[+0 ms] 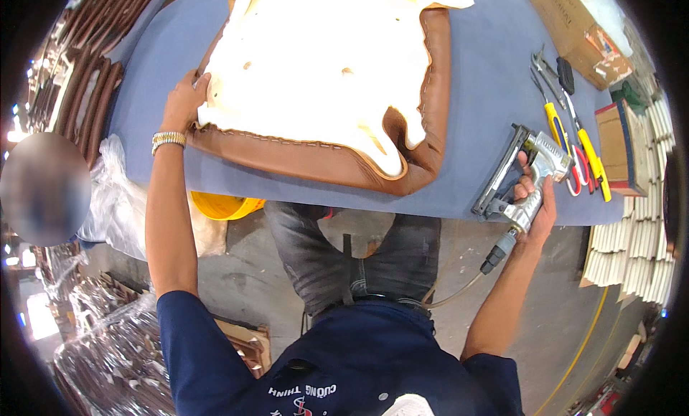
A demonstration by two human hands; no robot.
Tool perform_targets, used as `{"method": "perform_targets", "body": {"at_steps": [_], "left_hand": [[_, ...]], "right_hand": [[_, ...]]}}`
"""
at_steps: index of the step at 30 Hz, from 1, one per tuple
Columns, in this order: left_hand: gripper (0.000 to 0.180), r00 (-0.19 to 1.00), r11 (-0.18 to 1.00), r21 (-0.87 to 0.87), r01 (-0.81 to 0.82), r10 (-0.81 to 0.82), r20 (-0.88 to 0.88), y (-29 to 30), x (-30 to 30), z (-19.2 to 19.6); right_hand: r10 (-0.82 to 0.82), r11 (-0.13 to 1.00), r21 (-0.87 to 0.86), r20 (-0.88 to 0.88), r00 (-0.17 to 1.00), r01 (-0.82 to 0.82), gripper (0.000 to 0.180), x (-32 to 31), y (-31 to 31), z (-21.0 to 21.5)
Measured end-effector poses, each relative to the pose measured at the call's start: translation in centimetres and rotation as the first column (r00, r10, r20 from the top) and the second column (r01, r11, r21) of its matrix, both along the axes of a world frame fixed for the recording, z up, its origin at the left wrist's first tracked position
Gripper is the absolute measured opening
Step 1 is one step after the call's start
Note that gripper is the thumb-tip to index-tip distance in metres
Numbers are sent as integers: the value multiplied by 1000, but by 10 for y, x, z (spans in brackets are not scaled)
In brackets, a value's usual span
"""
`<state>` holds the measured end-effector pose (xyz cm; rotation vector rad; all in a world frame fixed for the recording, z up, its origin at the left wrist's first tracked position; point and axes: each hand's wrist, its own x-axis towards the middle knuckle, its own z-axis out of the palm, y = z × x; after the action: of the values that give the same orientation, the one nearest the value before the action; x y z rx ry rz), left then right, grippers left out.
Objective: The person staples white fabric onto a brown cushion base using a pneumatic staple gun. They repeatedly pull the fabric taut, fire staples along the edges, and use a yellow-handled screwdriver to tuck and smooth the fabric into the cushion's crevices. The person works around the perimeter of the cushion, adjusting the fabric and securing it in place.
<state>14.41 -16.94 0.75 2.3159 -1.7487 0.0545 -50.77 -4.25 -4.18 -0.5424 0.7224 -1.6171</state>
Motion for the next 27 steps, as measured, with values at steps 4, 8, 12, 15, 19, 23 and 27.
{"method": "perform_targets", "body": {"at_steps": [4, 8, 12, 15, 19, 23, 27], "left_hand": [[58, 999, 999, -25, -34, 35, 9, 59, -26, 0], [41, 985, 979, -199, 39, -4, 174, 123, -60, 7], [39, 816, 800, -354, 484, -559, -148, 131, -168, 46], [53, 381, 460, -315, 830, -881, -281, 100, -238, 38], [38, 285, 401, -214, 891, -859, -425, 93, -285, 37], [29, 147, 327, -277, 903, -843, -517, 71, -282, 27], [30, 279, 408, -143, 902, -801, -530, 68, -256, 34]], "right_hand": [[-12, 1000, -24, -14, 1000, 12, 53, 4, 4, 4], [-22, 1000, 3, -25, 999, 22, 51, 12, 2, 5], [39, 999, 6, -41, 998, -39, 49, 4, -4, 3], [7, 997, 78, -110, 994, 1, 49, 6, 8, 17], [-47, 997, 36, -408, 912, 67, 53, 39, 80, 53], [48, 998, 6, -625, 779, -57, 61, 71, 133, 85], [145, 989, 90, -702, 697, -115, 63, 118, 145, 95]]}}
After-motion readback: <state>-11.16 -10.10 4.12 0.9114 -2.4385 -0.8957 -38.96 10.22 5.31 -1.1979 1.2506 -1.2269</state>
